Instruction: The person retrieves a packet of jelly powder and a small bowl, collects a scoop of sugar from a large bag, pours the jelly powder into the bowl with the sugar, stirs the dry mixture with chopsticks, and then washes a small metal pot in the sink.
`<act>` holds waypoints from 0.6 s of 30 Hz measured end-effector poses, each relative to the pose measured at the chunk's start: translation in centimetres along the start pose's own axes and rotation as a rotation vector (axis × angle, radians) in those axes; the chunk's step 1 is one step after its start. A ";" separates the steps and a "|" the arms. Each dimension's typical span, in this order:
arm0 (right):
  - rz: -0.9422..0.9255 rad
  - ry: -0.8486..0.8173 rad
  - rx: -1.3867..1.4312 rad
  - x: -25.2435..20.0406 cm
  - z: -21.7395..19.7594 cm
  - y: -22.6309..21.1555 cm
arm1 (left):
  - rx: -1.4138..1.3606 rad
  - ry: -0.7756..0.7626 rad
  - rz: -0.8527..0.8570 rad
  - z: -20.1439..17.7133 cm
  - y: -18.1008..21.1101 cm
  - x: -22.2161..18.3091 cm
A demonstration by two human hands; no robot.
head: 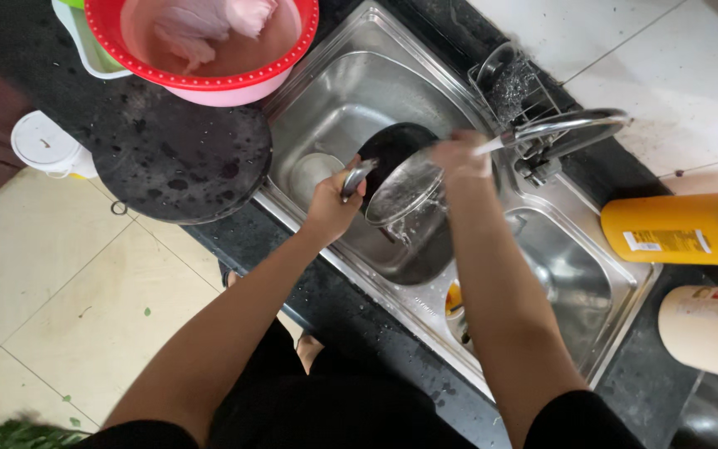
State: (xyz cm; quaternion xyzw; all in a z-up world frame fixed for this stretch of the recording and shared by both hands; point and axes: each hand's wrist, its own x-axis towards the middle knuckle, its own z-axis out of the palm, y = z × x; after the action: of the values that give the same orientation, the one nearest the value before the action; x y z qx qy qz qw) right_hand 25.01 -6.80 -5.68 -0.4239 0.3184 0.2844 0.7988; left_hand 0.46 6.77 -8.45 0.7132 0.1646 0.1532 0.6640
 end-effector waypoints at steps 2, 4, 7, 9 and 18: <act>0.057 -0.118 0.126 3.2 -0.9 2.0 | -0.030 -0.030 0.118 -0.8 -1.3 0.0; 0.079 -0.203 0.197 5.9 -2.5 2.9 | 0.142 -0.103 -0.062 -2.3 -1.6 -0.7; 0.027 -0.275 0.185 5.7 -5.8 3.7 | 0.414 -0.205 -0.344 -2.8 -0.8 -1.2; 0.002 -0.355 0.144 2.8 -7.6 5.0 | 0.382 -0.060 -0.204 -0.6 -0.4 0.1; -0.339 -0.485 -0.183 -5.3 -12.2 9.8 | 0.383 0.063 0.098 16.7 -2.6 13.1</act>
State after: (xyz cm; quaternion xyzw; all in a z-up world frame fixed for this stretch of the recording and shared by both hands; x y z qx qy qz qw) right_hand 11.24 -13.52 -11.91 -0.4607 0.0163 0.2675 0.8461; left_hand 19.48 -2.32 -12.20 0.8285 0.1765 0.1732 0.5025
